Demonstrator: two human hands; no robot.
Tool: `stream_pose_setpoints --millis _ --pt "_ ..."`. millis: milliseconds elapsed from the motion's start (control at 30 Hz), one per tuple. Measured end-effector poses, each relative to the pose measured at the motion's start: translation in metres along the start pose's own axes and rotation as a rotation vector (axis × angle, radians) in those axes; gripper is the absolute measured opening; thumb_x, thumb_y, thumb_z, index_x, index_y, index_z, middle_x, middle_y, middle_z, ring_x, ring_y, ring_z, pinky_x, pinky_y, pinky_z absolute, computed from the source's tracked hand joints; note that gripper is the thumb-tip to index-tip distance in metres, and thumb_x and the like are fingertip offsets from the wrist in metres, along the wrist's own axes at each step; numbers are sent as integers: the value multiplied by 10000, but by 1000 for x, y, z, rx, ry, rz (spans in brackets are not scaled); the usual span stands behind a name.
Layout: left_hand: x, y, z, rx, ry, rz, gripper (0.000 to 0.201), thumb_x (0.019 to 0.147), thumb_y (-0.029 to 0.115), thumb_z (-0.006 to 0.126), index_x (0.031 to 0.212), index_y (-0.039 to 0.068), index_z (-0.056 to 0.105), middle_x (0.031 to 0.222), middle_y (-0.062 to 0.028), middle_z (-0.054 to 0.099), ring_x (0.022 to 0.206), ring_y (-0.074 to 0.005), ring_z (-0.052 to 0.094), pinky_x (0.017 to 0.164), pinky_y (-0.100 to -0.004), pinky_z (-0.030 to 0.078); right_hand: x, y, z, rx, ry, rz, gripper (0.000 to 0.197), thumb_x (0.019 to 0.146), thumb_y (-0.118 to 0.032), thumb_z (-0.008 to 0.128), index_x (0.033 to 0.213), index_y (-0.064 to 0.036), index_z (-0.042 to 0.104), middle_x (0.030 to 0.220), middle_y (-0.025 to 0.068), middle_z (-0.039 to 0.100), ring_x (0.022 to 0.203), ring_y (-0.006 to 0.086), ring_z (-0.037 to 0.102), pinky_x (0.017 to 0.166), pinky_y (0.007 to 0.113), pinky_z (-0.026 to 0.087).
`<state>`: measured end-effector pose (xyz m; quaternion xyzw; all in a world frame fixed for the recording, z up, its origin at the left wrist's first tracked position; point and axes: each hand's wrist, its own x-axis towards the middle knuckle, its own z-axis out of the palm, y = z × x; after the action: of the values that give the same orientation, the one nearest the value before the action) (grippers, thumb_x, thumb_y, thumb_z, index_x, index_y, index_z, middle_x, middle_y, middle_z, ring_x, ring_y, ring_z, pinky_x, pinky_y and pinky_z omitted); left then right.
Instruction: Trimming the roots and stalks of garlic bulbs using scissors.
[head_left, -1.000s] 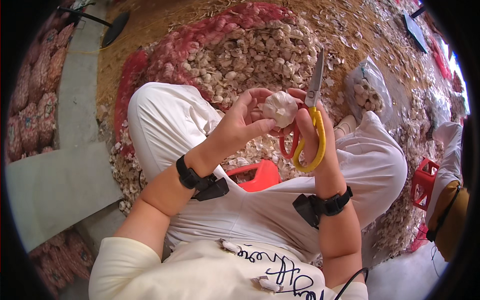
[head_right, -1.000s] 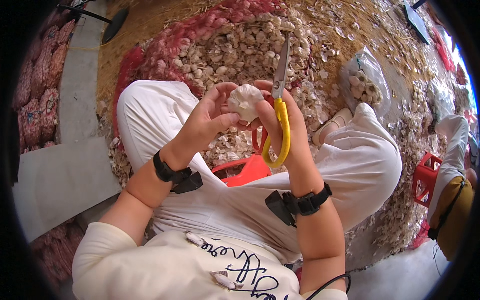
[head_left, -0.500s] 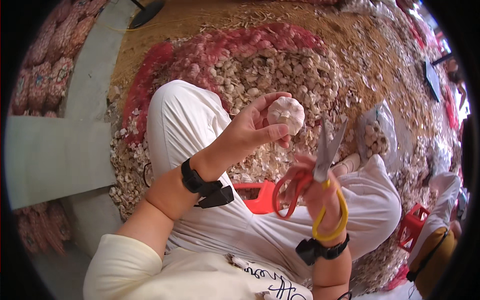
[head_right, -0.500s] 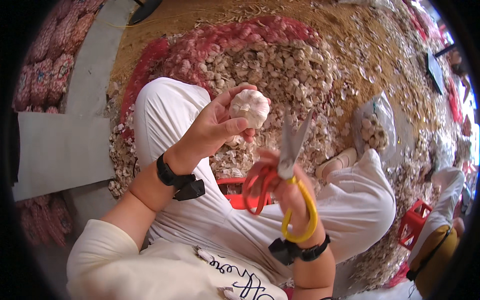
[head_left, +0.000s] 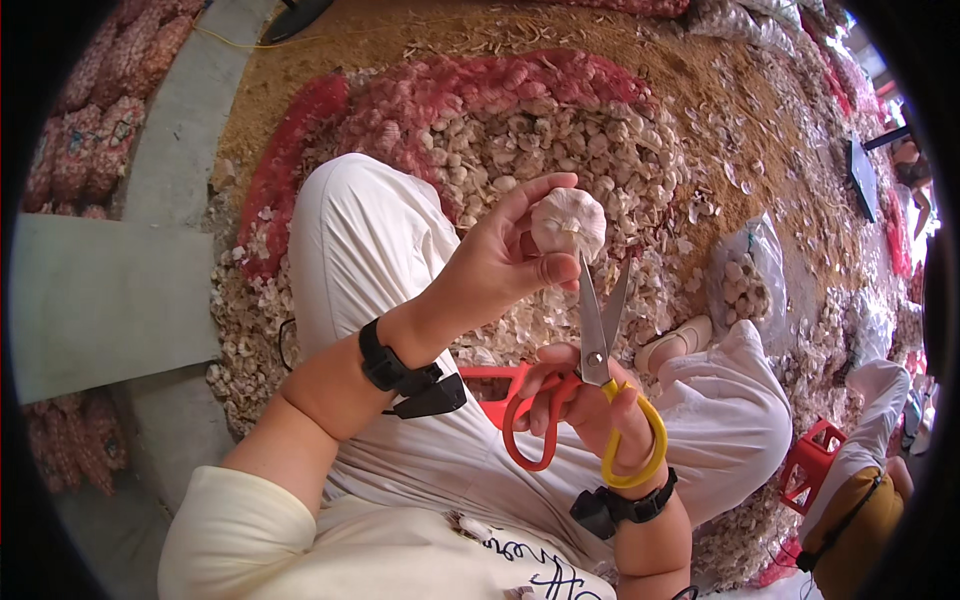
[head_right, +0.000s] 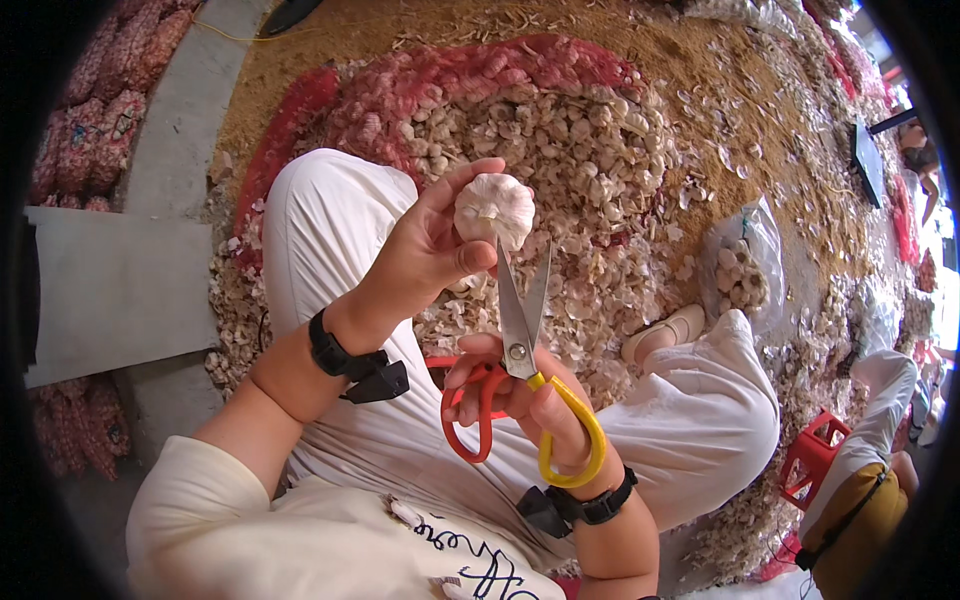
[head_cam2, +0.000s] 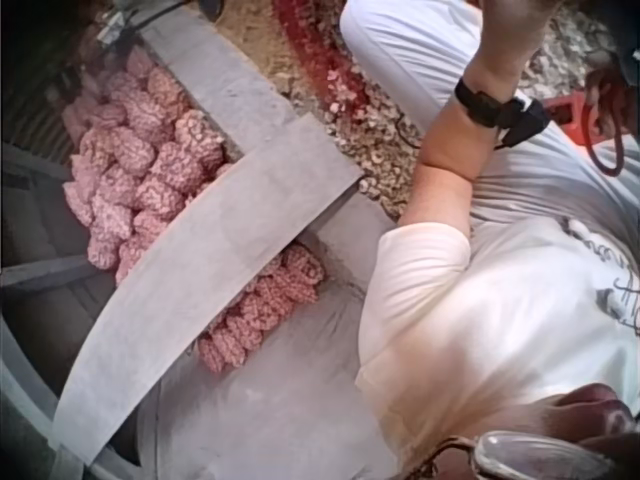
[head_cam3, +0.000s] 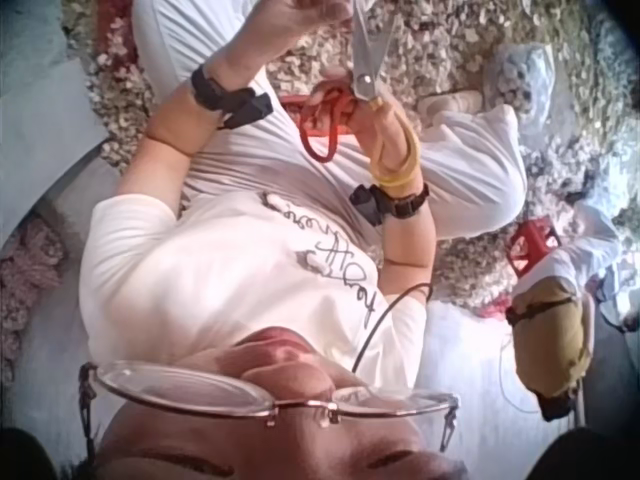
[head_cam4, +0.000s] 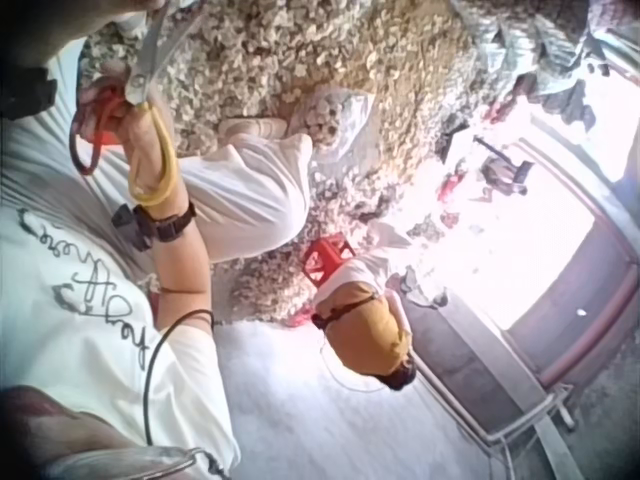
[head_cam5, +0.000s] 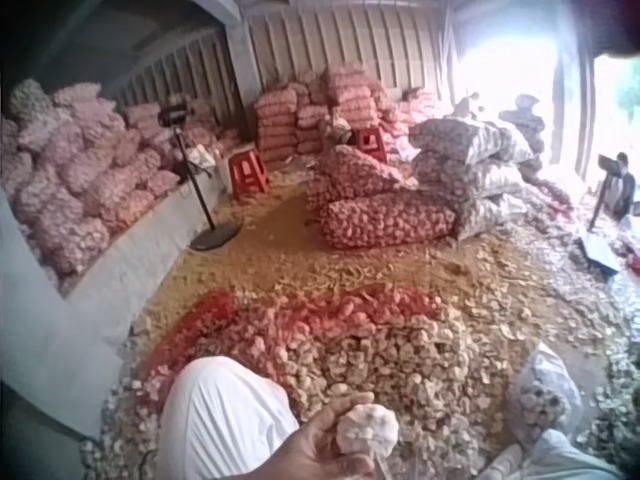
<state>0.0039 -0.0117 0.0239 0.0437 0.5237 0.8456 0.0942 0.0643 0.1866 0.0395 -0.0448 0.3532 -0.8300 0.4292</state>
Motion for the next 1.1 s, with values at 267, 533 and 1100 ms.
stream_pose_setpoints --millis 267,533,1100 --pt "-1 -7 1 25 -32 24 721 836 125 710 1416 66 286 1041 -40 590 843 -109 605 776 -283 539 1 2 -2 4 -4 -18 848 821 -646 525 1351 4 400 1116 154 558 883 211 588 857 369 464" --pt "-2 -9 4 -5 -28 -7 734 822 108 718 1420 73 293 1149 -39 551 985 -119 571 835 -276 521 0 3 -3 6 -14 -52 829 836 -629 523 1355 3 388 1122 150 555 885 209 589 850 359 465" --pt "-2 -10 5 14 -26 4 673 846 75 693 1398 51 310 1114 -43 569 882 -99 594 781 -270 535 2 3 -3 22 -24 -116 784 873 -610 494 1339 13 392 1097 149 552 883 215 592 866 381 467"
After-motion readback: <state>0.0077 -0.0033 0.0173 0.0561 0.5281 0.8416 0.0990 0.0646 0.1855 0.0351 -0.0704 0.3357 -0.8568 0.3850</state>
